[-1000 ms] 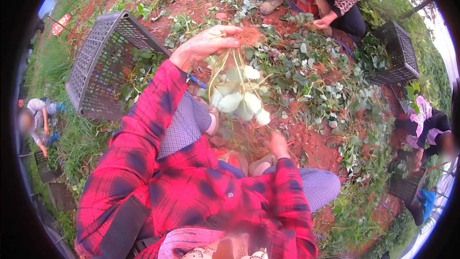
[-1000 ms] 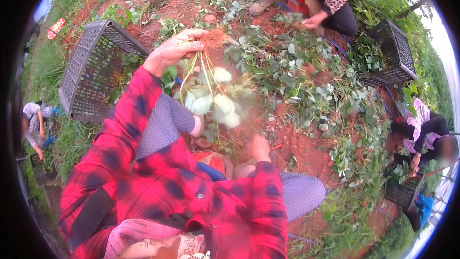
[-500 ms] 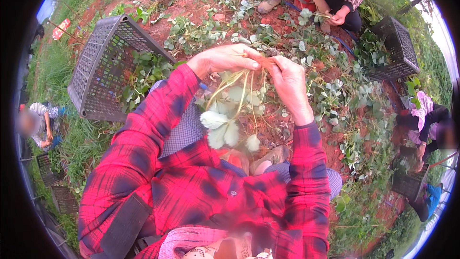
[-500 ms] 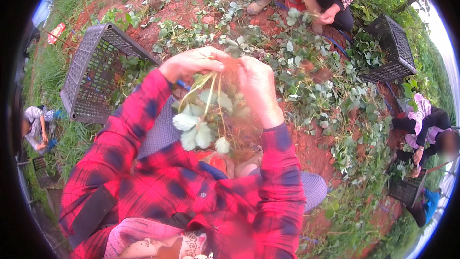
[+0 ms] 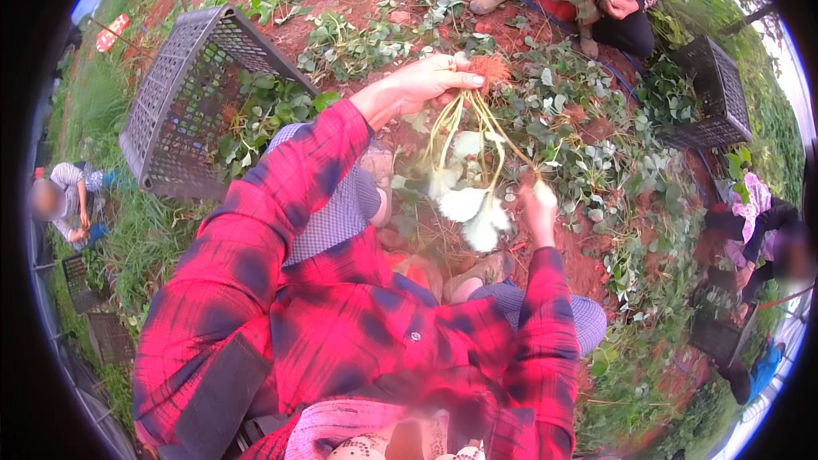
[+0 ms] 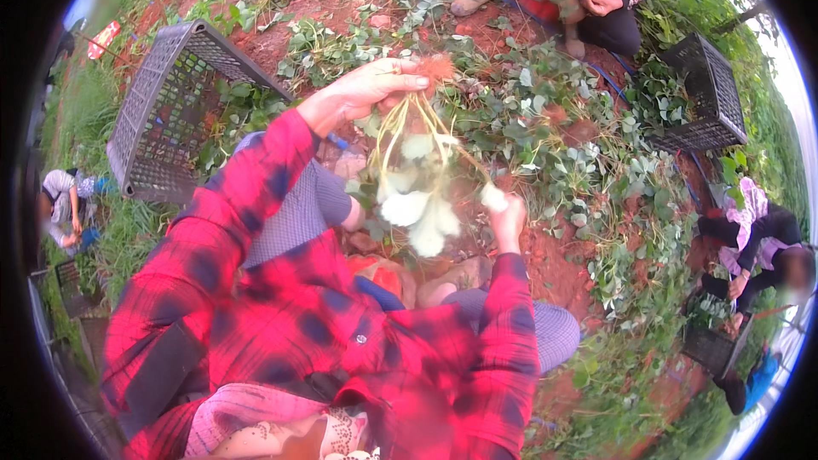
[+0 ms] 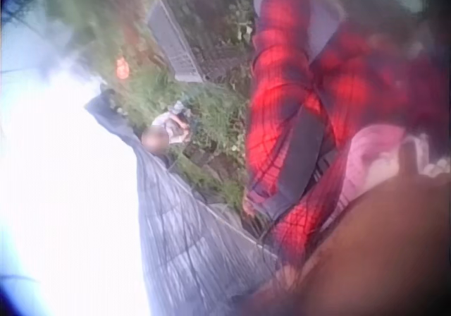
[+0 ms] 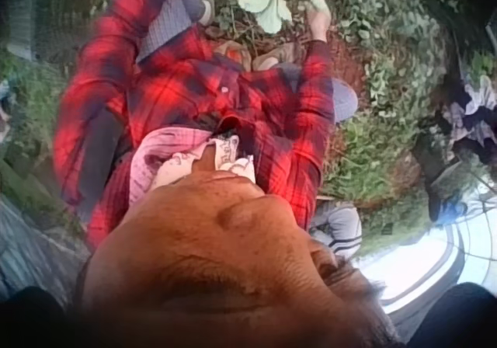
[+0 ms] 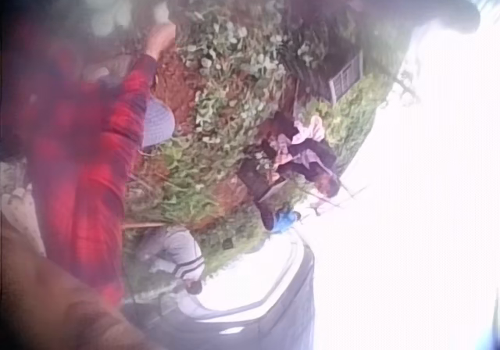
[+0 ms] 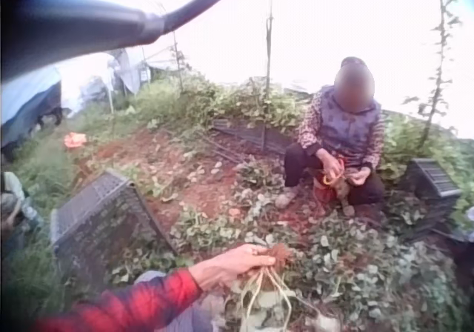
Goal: The person is harvesting leafy vegetables in a garden. They are picking the vegetables by hand and placing them into a basket.
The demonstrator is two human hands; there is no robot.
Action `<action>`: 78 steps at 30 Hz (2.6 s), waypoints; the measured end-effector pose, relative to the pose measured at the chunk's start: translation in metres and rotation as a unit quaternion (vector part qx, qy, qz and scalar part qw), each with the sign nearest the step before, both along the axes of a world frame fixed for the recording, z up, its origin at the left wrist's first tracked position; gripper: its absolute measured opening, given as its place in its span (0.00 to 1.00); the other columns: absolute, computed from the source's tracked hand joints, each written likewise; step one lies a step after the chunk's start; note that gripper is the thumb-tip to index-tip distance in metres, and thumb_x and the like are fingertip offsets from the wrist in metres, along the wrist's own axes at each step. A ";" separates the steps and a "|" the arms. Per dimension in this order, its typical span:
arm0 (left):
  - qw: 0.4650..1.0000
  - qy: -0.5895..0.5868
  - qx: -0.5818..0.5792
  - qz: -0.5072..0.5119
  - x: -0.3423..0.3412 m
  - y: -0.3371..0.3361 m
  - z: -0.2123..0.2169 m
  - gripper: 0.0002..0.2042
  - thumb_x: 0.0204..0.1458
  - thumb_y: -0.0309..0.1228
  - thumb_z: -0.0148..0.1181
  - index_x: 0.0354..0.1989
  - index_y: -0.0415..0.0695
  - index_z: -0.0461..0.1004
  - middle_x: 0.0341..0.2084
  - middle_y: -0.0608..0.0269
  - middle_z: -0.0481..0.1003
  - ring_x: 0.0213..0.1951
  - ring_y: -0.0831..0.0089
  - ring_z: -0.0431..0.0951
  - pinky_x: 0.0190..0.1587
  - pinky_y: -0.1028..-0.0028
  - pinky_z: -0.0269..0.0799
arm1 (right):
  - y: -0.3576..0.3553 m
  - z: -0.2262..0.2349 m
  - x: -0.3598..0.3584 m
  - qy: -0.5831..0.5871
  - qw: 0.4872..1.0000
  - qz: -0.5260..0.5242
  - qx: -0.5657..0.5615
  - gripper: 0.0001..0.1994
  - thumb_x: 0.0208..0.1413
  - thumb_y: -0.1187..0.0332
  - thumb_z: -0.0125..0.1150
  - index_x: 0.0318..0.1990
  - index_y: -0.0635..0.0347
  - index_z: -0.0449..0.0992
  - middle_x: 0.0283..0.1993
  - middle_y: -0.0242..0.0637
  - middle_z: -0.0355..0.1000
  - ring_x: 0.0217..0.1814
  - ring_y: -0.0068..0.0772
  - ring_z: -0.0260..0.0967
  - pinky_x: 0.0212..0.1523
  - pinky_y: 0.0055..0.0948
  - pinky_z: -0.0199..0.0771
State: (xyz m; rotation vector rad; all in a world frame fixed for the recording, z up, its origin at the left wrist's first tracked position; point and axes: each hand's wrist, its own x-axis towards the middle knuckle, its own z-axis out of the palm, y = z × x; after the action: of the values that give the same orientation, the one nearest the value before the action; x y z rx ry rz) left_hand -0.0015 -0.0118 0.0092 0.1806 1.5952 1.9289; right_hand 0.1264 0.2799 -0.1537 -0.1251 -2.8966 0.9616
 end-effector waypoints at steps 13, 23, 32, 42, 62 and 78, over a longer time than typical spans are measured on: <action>0.996 -0.044 -0.025 -0.076 0.009 -0.004 0.004 0.16 0.52 0.38 0.49 0.42 0.37 0.68 0.29 0.61 0.74 0.25 0.77 0.74 0.26 0.79 0.70 | -0.108 0.154 -0.056 -0.028 0.952 0.126 -0.278 0.14 0.44 0.71 0.57 0.40 0.67 0.71 0.32 0.32 0.70 0.31 0.17 0.62 0.34 0.20 0.65; 0.894 -0.118 0.257 0.348 -0.070 -0.121 -0.001 0.14 0.55 0.34 0.43 0.38 0.34 0.64 0.34 0.45 0.72 0.33 0.60 0.76 0.36 0.66 0.74 | -0.107 0.153 -0.011 -0.118 0.897 -0.064 -0.422 0.06 0.47 0.72 0.53 0.24 0.64 0.68 0.21 0.30 0.65 0.18 0.16 0.58 0.17 0.17 0.55; 0.738 -0.232 0.148 0.616 -0.155 -0.203 -0.160 0.21 0.48 0.42 0.52 0.45 0.41 0.64 0.45 0.48 0.65 0.46 0.60 0.67 0.43 0.61 0.67 | -0.089 0.125 0.008 -0.178 0.852 -0.116 -0.479 0.02 0.48 0.76 0.53 0.28 0.64 0.71 0.22 0.30 0.67 0.21 0.19 0.63 0.22 0.17 0.64; 0.974 -0.182 0.099 0.088 -0.085 -0.115 -0.088 0.20 0.48 0.37 0.52 0.45 0.35 0.66 0.40 0.50 0.71 0.42 0.61 0.73 0.45 0.66 0.67 | -0.112 0.152 -0.028 -0.086 0.934 -0.062 -0.341 0.03 0.48 0.75 0.54 0.28 0.66 0.69 0.25 0.28 0.66 0.25 0.14 0.60 0.25 0.16 0.61; 0.998 0.035 -0.006 0.061 0.050 -0.005 0.018 0.11 0.49 0.29 0.51 0.39 0.37 0.70 0.28 0.64 0.73 0.27 0.76 0.74 0.30 0.77 0.71 | -0.066 0.073 0.052 -0.030 0.935 -0.130 -0.329 0.10 0.49 0.70 0.54 0.36 0.67 0.72 0.35 0.39 0.72 0.32 0.27 0.68 0.33 0.24 0.69; 0.991 -0.118 0.065 0.019 0.042 0.002 0.009 0.17 0.49 0.26 0.53 0.49 0.40 0.64 0.31 0.63 0.73 0.26 0.79 0.73 0.22 0.84 0.66 | -0.082 0.143 -0.021 -0.126 0.825 0.088 -0.545 0.09 0.49 0.69 0.55 0.34 0.65 0.73 0.20 0.26 0.67 0.19 0.12 0.60 0.16 0.11 0.53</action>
State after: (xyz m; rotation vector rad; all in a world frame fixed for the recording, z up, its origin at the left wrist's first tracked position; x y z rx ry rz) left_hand 0.0410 -0.0097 0.0186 -0.0258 1.3287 2.0031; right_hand 0.1058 0.1982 -0.0106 -0.0468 -2.1288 2.6618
